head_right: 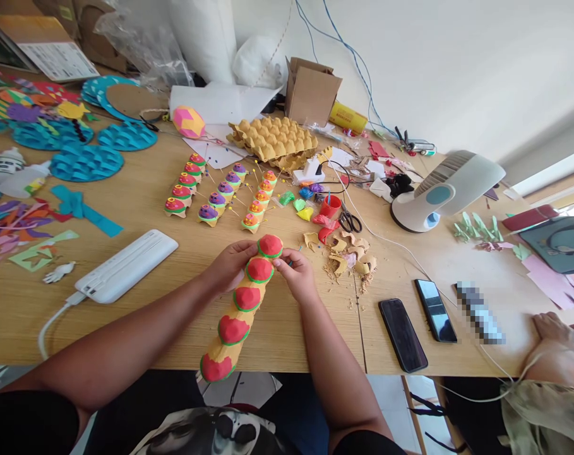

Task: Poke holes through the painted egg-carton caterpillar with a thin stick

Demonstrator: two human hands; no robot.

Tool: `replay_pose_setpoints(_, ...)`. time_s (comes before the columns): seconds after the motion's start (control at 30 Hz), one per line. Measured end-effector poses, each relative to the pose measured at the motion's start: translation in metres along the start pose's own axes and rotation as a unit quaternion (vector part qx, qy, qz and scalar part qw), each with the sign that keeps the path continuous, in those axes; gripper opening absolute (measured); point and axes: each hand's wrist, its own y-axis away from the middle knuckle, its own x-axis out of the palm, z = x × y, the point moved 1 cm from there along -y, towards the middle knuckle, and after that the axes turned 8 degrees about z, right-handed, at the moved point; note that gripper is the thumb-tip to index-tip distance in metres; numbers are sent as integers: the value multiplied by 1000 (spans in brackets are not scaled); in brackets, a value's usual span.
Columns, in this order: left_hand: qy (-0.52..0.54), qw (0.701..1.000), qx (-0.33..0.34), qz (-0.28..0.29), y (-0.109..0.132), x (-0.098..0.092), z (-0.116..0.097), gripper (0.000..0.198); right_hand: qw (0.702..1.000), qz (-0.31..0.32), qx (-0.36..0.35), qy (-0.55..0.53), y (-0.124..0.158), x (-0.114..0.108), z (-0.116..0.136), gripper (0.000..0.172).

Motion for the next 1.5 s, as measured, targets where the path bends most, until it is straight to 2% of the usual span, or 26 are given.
replay_pose_setpoints(0.27, -7, 1000, 12, -1, -1, -1, 5, 26, 990, -18, -67, 125, 2, 0, 9, 27)
replay_pose_setpoints(0.37, -4, 1000, 4, -2, 0, 2, 3, 25, 988, -17, -82, 131, 2, 1, 10, 26)
replay_pose_setpoints(0.7, 4, 1000, -21, -16, 4, 10, -2, 27, 998, 4, -57, 30, 2, 3, 3, 35)
replay_pose_setpoints(0.93, -8, 1000, -29, 10, 5, 10, -3, 26, 999, 20, -20, -39, 3, 1, -7, 39)
replay_pose_setpoints(1.13, -21, 999, -30, 30, 5, 8, -1, 19, 995, 32, 12, -90, 4, 5, -5, 44)
replay_pose_setpoints(1.5, -14, 1000, -22, 7, 4, 4, 2, 32, 977, 12, 70, -201, 4, 8, -4, 40)
